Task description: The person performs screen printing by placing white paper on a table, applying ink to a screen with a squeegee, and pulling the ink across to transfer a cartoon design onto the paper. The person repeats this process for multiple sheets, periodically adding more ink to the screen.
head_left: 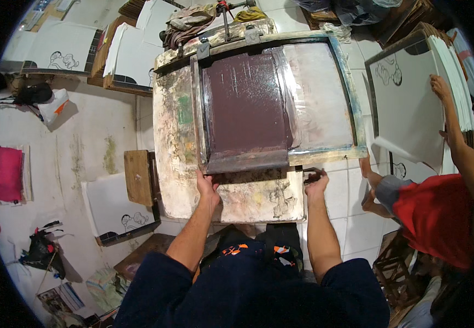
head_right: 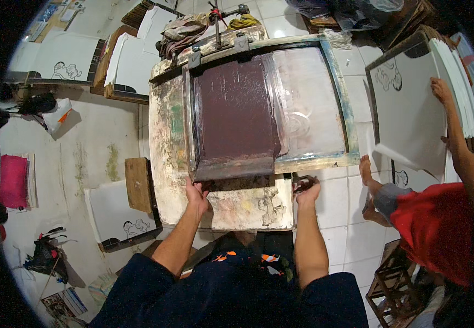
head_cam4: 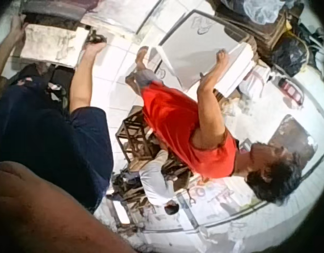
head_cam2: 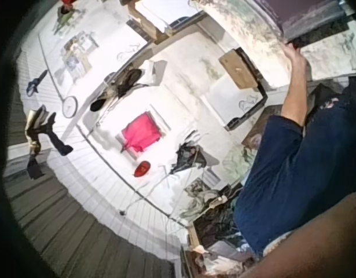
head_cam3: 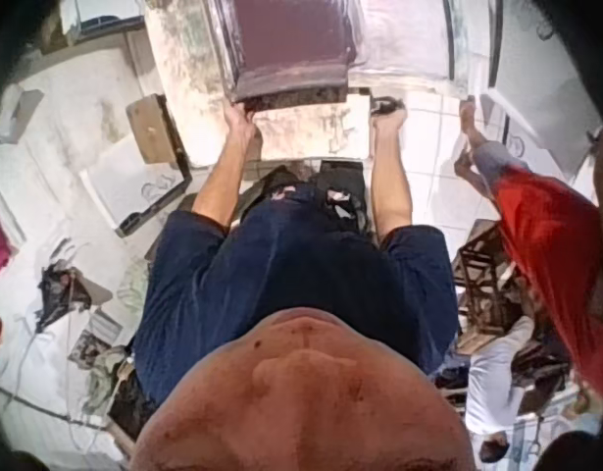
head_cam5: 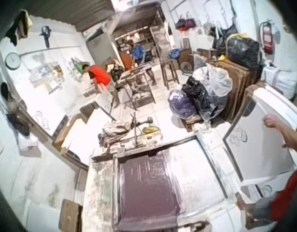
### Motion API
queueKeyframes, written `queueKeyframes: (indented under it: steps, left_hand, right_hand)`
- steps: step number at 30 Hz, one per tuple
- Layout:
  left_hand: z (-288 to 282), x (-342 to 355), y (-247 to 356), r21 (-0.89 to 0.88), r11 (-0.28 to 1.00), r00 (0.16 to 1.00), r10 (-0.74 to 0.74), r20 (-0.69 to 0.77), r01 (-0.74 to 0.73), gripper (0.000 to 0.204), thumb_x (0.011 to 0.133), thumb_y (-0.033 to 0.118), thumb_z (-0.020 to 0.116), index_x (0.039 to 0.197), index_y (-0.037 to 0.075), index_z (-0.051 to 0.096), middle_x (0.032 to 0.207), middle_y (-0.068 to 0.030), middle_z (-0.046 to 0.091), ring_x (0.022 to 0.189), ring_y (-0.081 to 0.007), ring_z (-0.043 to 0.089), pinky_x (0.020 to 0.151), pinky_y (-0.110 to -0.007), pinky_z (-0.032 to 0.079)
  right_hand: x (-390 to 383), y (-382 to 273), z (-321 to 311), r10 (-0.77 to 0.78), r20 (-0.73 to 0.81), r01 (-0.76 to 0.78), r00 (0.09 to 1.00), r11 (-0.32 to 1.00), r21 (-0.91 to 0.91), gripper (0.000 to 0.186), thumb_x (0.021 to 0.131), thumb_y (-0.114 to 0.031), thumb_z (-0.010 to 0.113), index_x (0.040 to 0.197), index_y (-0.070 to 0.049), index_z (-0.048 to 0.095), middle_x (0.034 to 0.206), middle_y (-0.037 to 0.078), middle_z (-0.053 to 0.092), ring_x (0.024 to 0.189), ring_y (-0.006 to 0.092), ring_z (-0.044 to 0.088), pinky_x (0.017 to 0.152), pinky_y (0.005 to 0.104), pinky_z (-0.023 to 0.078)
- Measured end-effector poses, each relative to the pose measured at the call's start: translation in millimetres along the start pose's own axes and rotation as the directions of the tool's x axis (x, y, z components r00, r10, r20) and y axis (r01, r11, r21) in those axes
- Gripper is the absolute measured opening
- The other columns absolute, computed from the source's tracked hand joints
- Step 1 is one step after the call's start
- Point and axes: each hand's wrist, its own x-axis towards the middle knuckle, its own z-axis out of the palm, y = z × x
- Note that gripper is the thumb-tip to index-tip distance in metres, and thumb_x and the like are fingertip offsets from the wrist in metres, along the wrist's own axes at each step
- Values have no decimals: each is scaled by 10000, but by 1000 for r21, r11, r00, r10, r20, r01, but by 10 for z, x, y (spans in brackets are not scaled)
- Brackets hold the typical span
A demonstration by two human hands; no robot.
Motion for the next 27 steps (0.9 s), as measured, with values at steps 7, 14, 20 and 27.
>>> queueKeyframes:
  steps: [7,14,20,27]
  left_hand:
    - [44,-54,-30,29,1000,1000,12,-7,-12,963,1014,731,375,1657,60,122,1694,-191,203,1534,-296,251,1218,-494,195]
    - [68,-131,2,-8,1000,998,-1,56,1,980,1006,744,375,1670,79,100,1721,-180,148,1571,-301,199,1225,-498,182]
    - [71,-91,-38,-1,1000,994,-20,110,20,1041,973,804,349,1650,35,166,1666,-211,258,1533,-355,240,1226,-499,173]
    - [-20,75,-152,-304,949,995,-59,79,80,1044,952,839,349,1574,2,298,1601,-137,369,1396,-261,386,1247,-452,116]
  right_hand:
    - [-1659,-1096,237,-670,398,752,626,654,-83,342,1052,-297,573,998,25,674,886,96,674,822,193,616,841,350,486]
    - [-3095,-1584,713,-743,624,953,240,304,-5,720,926,29,658,1560,-38,323,1026,102,631,887,202,609,934,377,534]
    - [-2971,-716,503,41,862,855,505,-160,-494,842,792,-176,882,1488,-36,430,1241,142,576,1149,222,578,1021,352,486]
    - [-2020,134,196,-91,869,843,486,-213,-493,674,782,-243,881,1361,-47,599,1276,174,646,1197,280,611,1049,390,476]
